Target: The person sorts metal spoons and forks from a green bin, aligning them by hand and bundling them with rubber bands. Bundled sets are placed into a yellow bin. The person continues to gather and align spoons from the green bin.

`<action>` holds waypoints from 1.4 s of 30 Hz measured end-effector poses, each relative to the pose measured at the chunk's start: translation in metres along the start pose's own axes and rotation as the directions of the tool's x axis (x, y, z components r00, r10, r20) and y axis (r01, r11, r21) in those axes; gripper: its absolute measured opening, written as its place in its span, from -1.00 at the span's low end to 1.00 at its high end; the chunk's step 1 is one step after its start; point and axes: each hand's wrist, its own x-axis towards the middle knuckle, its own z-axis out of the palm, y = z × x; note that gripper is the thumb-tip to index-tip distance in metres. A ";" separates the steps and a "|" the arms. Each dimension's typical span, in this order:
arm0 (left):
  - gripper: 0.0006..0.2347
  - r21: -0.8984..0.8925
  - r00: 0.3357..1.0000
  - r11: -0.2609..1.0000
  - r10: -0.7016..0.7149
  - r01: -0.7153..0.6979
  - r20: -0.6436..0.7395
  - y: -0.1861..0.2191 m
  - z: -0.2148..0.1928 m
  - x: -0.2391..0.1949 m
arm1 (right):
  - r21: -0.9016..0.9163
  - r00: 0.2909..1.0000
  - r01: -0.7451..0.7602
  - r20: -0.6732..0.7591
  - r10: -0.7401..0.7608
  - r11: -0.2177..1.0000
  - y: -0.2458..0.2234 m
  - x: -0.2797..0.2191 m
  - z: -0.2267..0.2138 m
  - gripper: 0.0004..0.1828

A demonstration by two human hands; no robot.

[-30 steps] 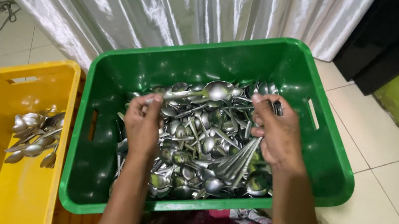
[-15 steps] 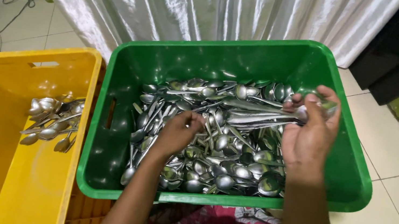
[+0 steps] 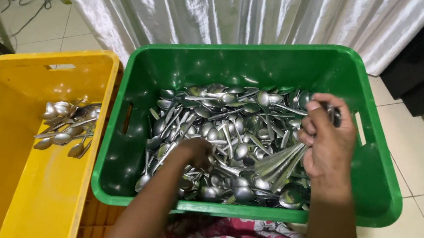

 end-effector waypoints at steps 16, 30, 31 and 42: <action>-0.77 -0.810 0.902 0.422 0.047 -0.407 -0.429 0.046 -0.117 -0.126 | -0.615 0.735 0.346 0.647 0.203 0.708 -0.026 -0.053 0.059 -0.31; -0.64 -0.870 0.843 -0.123 0.212 -0.478 -0.494 0.053 -0.083 -0.121 | -0.352 0.866 -0.204 0.370 0.336 0.914 0.018 -0.039 0.048 -0.87; -0.73 -0.838 0.810 -0.120 0.217 -0.532 -0.545 0.055 -0.076 -0.115 | -0.340 0.862 -0.210 0.378 0.337 0.917 0.022 -0.038 0.049 -0.85; -0.85 -0.691 0.688 0.292 -0.130 -0.662 -0.714 0.049 -0.083 -0.114 | -0.551 0.848 -0.116 0.378 0.371 0.827 0.033 -0.043 0.076 -0.76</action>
